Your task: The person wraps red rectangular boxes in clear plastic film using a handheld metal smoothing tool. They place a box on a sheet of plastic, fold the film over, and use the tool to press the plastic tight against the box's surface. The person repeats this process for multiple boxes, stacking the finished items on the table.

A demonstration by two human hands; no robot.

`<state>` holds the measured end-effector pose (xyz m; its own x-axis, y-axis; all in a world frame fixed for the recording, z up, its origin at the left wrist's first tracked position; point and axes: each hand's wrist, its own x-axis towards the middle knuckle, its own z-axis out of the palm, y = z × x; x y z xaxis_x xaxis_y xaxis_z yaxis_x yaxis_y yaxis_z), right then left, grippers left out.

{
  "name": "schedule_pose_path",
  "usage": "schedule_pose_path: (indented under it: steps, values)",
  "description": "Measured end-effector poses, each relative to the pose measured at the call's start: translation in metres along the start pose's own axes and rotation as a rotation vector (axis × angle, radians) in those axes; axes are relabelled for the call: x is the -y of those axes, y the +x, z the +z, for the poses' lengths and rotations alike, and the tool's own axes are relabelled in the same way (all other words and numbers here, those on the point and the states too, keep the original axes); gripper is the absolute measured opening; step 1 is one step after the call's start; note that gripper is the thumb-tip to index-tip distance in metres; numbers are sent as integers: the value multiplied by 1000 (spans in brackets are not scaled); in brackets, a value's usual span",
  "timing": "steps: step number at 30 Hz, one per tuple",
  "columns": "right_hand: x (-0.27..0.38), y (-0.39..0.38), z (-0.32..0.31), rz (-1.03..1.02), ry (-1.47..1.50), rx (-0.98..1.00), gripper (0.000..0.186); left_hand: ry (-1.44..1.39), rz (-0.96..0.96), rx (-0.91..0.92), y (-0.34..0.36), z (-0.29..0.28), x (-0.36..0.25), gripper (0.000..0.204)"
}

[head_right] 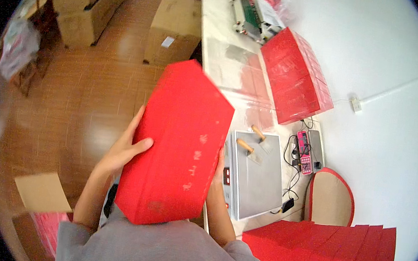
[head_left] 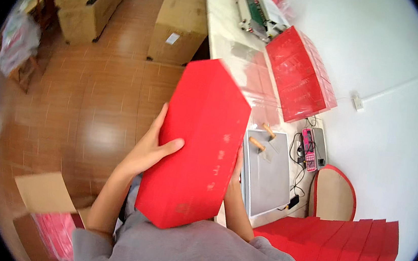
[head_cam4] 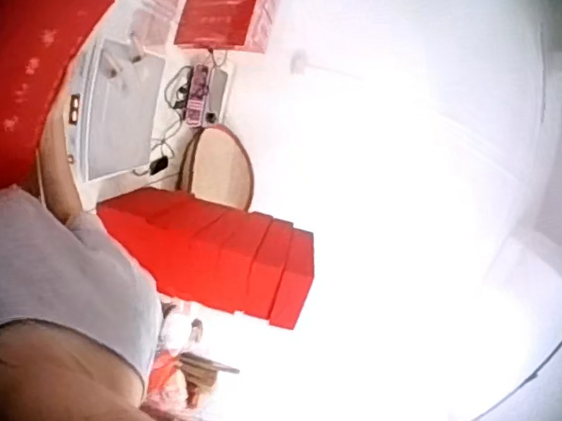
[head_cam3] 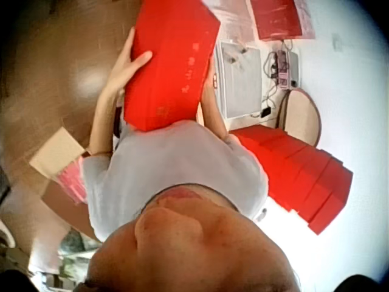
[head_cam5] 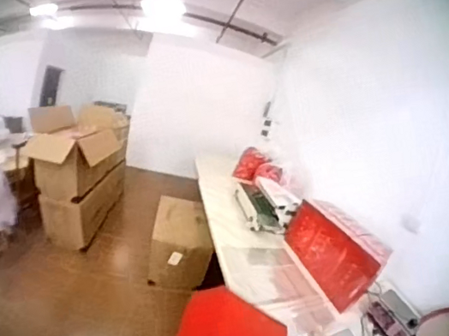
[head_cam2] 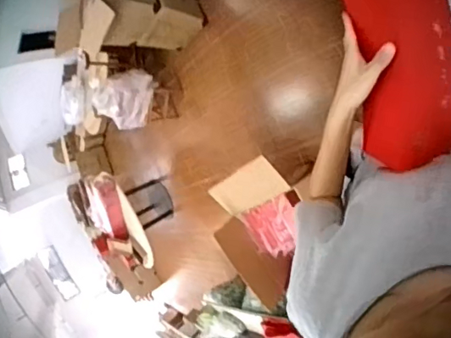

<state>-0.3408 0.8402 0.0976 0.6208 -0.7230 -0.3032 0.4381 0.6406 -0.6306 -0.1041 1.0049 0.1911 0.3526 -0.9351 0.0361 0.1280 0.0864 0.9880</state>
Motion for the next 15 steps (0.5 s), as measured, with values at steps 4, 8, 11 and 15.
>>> schedule_pose_path:
  steps: [4,8,11,15]
  values:
    - [1,57,44,41,-109,-174,66,-83,-142,-41,57,-63,28,92]
    - [1,84,57,229,-86,-222,69,-216,-306,-133,88,-78,21,85]
    - [6,100,59,308,-37,-284,69,-290,-324,-127,116,-90,54,82]
    - [22,151,74,213,41,-294,74,-320,-322,-18,212,-102,61,78]
